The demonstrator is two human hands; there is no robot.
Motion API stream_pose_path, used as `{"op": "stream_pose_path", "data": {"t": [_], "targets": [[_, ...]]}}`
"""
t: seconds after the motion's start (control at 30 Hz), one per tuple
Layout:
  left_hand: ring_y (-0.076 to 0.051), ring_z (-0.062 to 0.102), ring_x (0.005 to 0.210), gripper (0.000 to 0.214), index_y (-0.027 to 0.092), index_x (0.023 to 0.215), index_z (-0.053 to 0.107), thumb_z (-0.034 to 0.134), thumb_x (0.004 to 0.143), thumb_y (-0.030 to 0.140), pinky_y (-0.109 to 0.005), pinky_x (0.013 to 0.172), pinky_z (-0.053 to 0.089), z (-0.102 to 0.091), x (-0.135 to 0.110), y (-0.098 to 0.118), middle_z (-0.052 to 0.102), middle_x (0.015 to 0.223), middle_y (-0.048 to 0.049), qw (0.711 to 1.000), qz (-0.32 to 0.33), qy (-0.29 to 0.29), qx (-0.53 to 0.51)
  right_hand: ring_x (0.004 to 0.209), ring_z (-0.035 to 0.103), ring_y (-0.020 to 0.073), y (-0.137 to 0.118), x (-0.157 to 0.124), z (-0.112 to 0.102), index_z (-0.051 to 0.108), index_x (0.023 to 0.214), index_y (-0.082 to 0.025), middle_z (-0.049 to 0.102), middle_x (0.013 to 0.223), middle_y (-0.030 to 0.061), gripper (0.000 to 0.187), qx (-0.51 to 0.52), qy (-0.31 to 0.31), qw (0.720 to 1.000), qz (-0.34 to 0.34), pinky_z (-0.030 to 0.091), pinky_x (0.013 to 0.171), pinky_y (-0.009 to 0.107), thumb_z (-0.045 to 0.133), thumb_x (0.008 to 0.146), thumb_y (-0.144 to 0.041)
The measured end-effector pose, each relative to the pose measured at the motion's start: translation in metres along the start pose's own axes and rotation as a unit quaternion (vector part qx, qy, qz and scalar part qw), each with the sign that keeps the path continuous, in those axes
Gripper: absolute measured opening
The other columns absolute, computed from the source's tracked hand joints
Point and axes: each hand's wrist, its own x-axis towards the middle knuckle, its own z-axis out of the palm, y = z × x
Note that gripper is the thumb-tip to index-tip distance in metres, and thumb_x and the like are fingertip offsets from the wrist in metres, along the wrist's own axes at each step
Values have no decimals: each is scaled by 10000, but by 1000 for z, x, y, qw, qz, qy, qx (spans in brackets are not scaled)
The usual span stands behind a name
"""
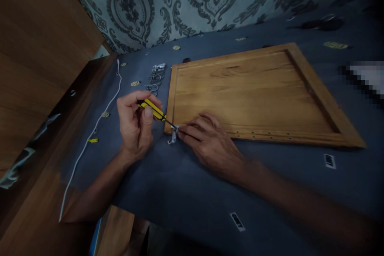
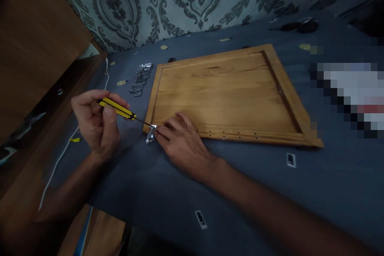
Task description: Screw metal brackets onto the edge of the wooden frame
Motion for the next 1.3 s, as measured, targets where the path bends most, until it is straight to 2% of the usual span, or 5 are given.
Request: {"op": "stream_pose_path", "data": {"t": [0.27,0.5,0.67,0.9,1.3], "targets": [[-112,654,797,168,263,1214,593,547,1059,312,-251,675,543,-5,1,0,648,966,-17,999,-11,-30,0,1032,582,238,0,0,-2,749,1141,-221,772,1106,48,259,2,-11,1000,6,383,1085,504,564,996,-113],[-174,623,866,267,312,1224,644,702,965,290,-326,620,524,-10,5,-6,651,1017,-42,995,44,-51,71,1017,592,245,0,0,2,741,1124,-167,776,1095,51,227,-6,7,1000,-1,371,1086,485,561,999,-109],[-135,641,823,319,269,1224,676,748,923,194,-273,626,565,-10,16,-2,696,1018,-14,990,88,-73,87,1026,592,248,0,0,1,742,1141,-176,774,1102,63,238,-2,8,1000,3,373,1081,491,591,974,-98],[-148,713,917,297,270,1227,688,725,941,197,-299,853,602,-14,27,3,729,1114,-15,986,25,-154,61,1037,592,244,-1,1,-2,748,1146,-210,780,1113,40,260,-7,-14,1000,10,386,1085,490,557,1000,-112],[-177,715,986,348,285,1277,641,726,944,230,-280,768,635,-17,17,-8,702,1133,-35,991,11,-129,22,1031,597,245,0,0,-1,757,1146,-211,780,1105,58,270,10,9,1000,3,385,1079,488,606,963,-83]]}}
